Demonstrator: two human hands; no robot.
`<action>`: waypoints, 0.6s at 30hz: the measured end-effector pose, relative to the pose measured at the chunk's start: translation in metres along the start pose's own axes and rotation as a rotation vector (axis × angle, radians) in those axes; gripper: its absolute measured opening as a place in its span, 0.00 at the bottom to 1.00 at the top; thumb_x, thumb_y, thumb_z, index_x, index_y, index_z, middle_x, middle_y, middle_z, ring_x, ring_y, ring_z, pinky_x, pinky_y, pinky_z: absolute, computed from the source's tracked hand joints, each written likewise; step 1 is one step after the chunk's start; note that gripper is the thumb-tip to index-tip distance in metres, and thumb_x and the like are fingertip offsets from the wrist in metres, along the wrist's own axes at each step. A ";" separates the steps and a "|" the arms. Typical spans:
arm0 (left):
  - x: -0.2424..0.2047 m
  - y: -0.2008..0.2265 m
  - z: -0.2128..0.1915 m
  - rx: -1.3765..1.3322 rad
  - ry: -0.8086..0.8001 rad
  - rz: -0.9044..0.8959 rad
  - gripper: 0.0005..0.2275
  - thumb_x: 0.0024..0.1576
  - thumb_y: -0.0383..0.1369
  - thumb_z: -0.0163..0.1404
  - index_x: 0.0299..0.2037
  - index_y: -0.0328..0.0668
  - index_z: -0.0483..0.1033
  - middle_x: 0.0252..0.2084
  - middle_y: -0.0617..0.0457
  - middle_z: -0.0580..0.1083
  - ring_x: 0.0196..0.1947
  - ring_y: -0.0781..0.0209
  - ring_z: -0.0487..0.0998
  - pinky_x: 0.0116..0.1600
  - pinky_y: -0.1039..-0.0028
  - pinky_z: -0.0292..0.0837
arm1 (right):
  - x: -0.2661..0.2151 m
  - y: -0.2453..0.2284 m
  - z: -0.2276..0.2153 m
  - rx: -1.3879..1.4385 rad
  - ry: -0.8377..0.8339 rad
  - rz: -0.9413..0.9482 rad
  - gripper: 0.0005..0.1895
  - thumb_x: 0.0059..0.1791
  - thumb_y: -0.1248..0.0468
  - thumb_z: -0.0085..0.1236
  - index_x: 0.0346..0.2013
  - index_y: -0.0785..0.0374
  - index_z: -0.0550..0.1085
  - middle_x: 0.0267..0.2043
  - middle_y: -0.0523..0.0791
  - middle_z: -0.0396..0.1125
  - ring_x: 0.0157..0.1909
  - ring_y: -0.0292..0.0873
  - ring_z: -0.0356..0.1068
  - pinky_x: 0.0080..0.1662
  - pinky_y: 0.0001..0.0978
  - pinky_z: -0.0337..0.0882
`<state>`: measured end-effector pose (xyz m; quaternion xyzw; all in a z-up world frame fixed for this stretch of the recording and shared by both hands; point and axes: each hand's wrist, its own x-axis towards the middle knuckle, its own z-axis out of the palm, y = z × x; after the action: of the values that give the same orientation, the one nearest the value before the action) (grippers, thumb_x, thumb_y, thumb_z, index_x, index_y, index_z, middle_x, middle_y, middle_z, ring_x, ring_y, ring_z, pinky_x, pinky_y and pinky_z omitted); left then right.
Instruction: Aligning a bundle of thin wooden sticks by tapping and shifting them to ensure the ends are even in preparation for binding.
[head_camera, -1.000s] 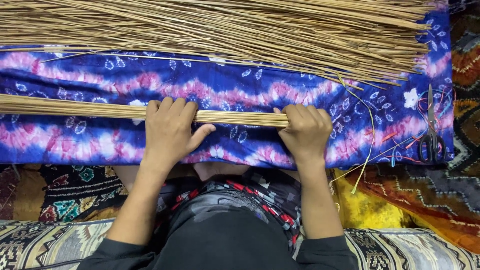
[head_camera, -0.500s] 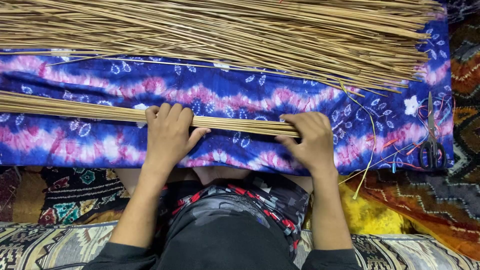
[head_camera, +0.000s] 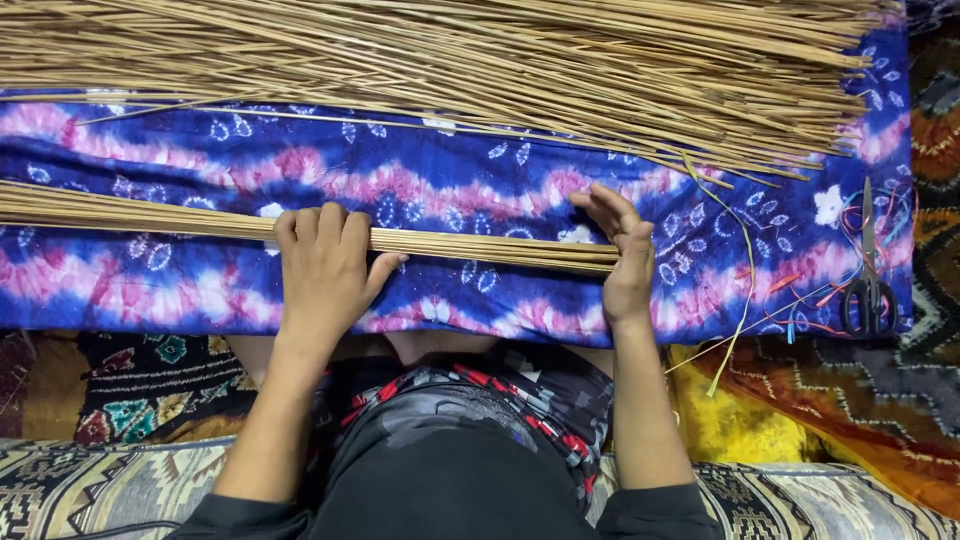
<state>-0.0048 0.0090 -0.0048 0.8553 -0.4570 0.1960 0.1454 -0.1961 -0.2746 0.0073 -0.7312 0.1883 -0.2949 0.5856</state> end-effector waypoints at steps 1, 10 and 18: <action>-0.002 0.001 0.000 0.000 -0.004 -0.003 0.24 0.57 0.58 0.54 0.40 0.42 0.74 0.35 0.51 0.66 0.40 0.47 0.70 0.55 0.54 0.61 | 0.000 -0.001 0.000 0.000 -0.002 0.004 0.43 0.59 0.39 0.12 0.63 0.66 0.68 0.57 0.55 0.71 0.65 0.53 0.67 0.69 0.46 0.60; -0.010 0.008 0.000 -0.015 -0.053 -0.045 0.24 0.62 0.56 0.49 0.53 0.42 0.73 0.49 0.47 0.64 0.53 0.43 0.63 0.66 0.50 0.53 | 0.001 -0.006 0.004 -0.162 -0.030 -0.050 0.31 0.61 0.49 0.29 0.49 0.65 0.79 0.48 0.52 0.75 0.55 0.52 0.74 0.57 0.41 0.72; -0.018 0.008 -0.002 -0.048 -0.115 -0.061 0.26 0.64 0.58 0.45 0.57 0.44 0.72 0.53 0.46 0.63 0.59 0.43 0.60 0.69 0.47 0.45 | -0.009 0.003 -0.007 -0.444 -0.079 -0.191 0.08 0.55 0.65 0.57 0.45 0.55 0.82 0.44 0.42 0.76 0.51 0.46 0.75 0.57 0.39 0.71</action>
<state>-0.0205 0.0184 -0.0112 0.8750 -0.4428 0.1309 0.1456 -0.2074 -0.2748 0.0039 -0.8675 0.1553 -0.2716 0.3867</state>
